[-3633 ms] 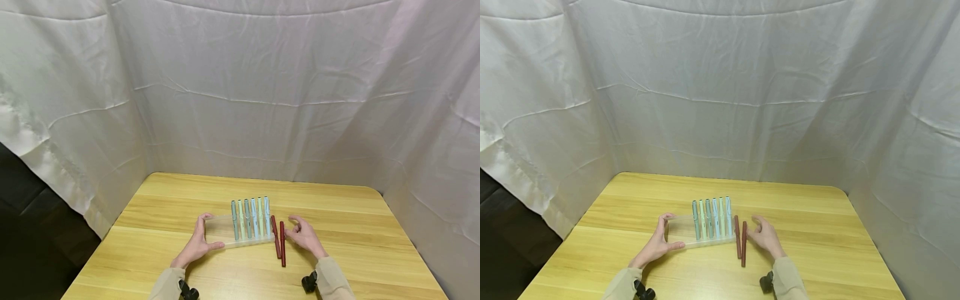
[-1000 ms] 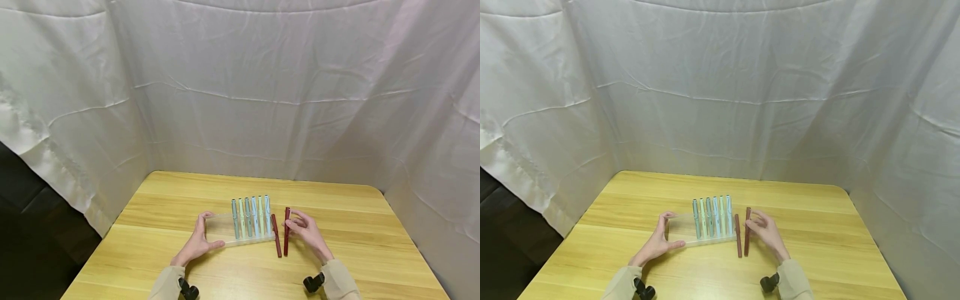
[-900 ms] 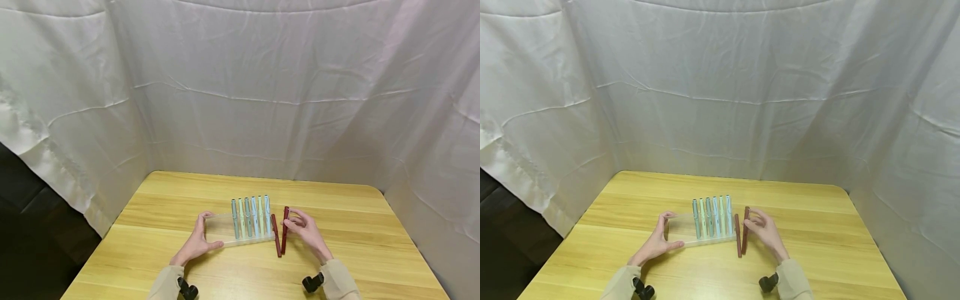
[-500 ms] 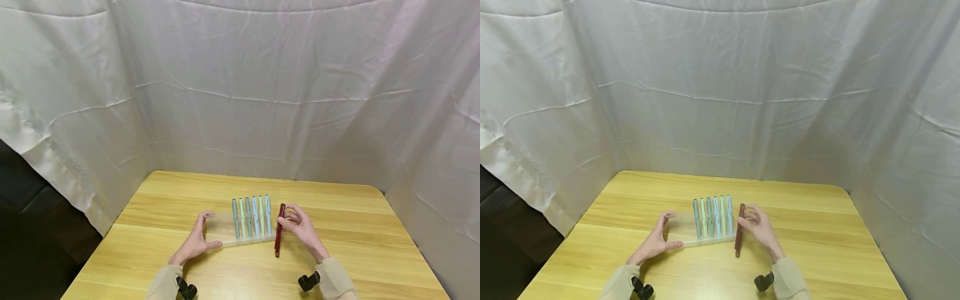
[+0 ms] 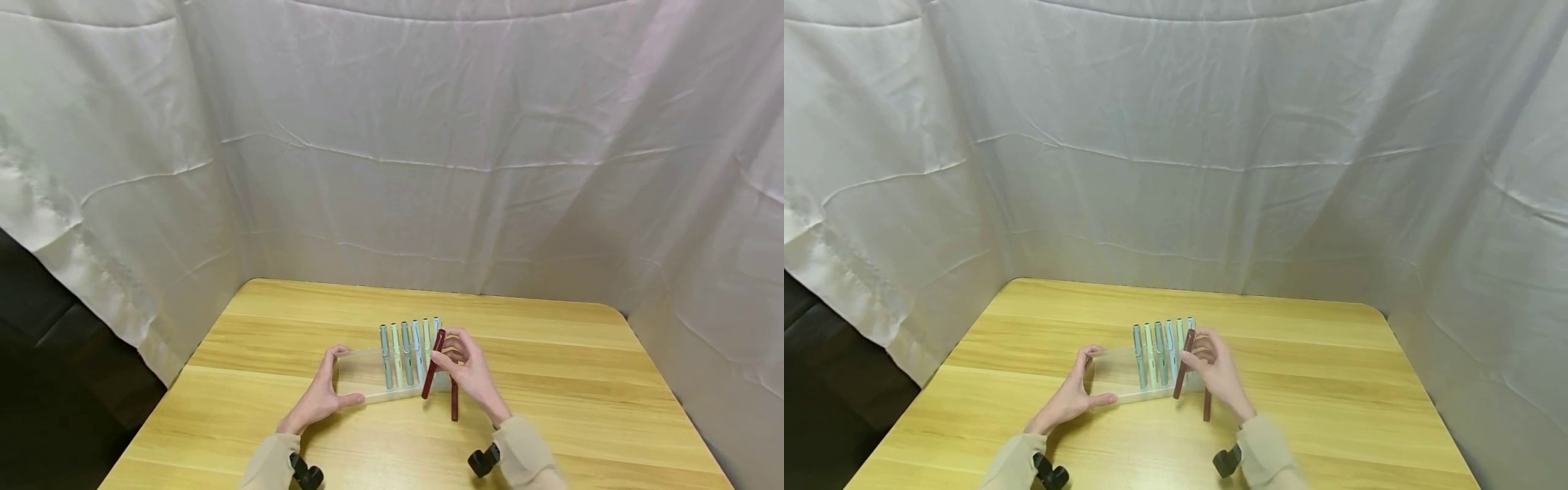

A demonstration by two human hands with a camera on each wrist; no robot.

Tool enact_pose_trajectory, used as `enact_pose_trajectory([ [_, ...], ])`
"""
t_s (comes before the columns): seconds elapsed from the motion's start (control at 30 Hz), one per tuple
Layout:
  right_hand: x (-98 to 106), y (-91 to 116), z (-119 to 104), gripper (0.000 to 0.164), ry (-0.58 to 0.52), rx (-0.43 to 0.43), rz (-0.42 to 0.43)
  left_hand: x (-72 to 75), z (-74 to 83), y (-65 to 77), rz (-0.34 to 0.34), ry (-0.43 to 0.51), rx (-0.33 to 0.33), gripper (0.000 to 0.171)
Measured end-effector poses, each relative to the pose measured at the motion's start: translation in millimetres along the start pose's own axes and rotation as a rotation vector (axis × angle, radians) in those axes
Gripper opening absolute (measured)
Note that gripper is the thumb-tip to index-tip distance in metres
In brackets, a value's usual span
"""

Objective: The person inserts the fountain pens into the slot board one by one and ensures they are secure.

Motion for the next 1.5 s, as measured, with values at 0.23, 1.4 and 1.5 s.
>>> enact_pose_trajectory([
  [0.23,-19,-3,-10,0.036,-0.037,0.075,0.044,-2.6,-0.8,0.2,0.004,-0.015,-0.006,0.097],
  [1.4,-80,-1,-29,0.041,0.277,0.200,0.025,-9.2,-2.8,-1.3,-0.010,-0.003,0.017,0.097],
  [1.5,-83,-2,-28,0.042,0.289,0.184,-0.003,-9.2,-1.9,-1.5,-0.008,-0.003,0.002,0.097],
])
Point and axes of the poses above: each hand's wrist, its own y-axis away from the middle knuckle, its own x-axis out of the back of the hand, z = x × y, the point moved 7 cm from there along -y, towards the middle knuckle, and after that the axes turned 10 degrees about y, right-handed, at the moved point
